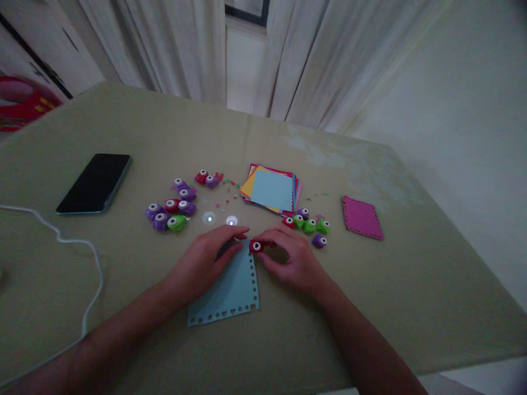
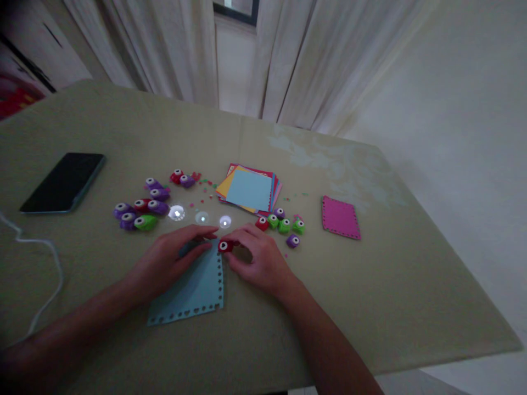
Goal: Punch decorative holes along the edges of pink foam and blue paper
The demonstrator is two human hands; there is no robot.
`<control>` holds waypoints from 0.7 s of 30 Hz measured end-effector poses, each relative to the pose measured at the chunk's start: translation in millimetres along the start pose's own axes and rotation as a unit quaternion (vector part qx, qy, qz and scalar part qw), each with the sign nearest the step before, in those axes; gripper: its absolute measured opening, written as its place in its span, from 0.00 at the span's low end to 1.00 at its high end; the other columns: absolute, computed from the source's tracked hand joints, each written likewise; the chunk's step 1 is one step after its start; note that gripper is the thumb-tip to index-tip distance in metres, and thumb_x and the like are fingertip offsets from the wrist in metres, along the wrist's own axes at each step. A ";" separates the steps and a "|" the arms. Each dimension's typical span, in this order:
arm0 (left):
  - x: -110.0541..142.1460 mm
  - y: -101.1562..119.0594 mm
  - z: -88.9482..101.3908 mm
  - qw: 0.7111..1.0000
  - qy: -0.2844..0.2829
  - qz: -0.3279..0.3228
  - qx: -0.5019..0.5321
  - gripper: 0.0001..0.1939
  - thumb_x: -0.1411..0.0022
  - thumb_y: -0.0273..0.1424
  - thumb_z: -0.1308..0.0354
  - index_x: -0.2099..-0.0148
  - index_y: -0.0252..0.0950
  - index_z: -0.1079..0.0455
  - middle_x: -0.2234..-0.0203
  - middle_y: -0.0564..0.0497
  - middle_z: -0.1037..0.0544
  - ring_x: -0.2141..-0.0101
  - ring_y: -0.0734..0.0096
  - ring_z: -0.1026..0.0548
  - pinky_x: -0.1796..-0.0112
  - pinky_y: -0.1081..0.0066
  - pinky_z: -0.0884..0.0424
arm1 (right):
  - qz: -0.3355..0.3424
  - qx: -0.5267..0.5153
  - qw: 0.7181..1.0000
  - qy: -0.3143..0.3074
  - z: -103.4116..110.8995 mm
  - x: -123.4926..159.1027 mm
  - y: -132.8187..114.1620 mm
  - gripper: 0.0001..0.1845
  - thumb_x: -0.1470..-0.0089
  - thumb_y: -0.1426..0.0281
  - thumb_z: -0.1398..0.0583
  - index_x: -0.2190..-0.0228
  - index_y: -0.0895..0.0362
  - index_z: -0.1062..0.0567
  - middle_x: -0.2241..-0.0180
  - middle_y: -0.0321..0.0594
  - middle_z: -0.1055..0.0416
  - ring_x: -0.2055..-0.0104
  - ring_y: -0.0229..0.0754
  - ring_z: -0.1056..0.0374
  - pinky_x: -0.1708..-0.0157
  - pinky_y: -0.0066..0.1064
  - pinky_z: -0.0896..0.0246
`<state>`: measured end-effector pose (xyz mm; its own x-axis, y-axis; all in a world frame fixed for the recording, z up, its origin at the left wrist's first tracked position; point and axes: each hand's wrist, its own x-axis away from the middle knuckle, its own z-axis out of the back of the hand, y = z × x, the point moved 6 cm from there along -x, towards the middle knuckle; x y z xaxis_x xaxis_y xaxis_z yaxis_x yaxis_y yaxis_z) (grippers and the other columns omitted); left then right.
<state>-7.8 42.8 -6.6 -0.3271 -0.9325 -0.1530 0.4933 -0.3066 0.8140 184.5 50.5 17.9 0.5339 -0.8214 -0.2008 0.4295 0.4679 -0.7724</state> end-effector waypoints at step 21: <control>-0.7 5.7 3.6 1.000 0.015 -0.002 0.015 0.15 0.25 0.33 0.42 0.40 0.41 0.24 0.56 0.50 0.14 0.58 0.62 0.16 0.52 0.62 0.19 | 0.058 0.002 0.998 -0.014 3.1 2.4 -3.5 0.15 0.37 0.76 0.35 0.51 0.50 0.19 0.52 0.42 0.21 0.50 0.46 0.24 0.48 0.40 0.25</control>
<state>-7.7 42.4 0.2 -0.3041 -0.9369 -0.1727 0.4682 -0.3049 0.8294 186.5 47.9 22.0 0.5998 -0.7527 -0.2717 0.3673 0.5606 -0.7422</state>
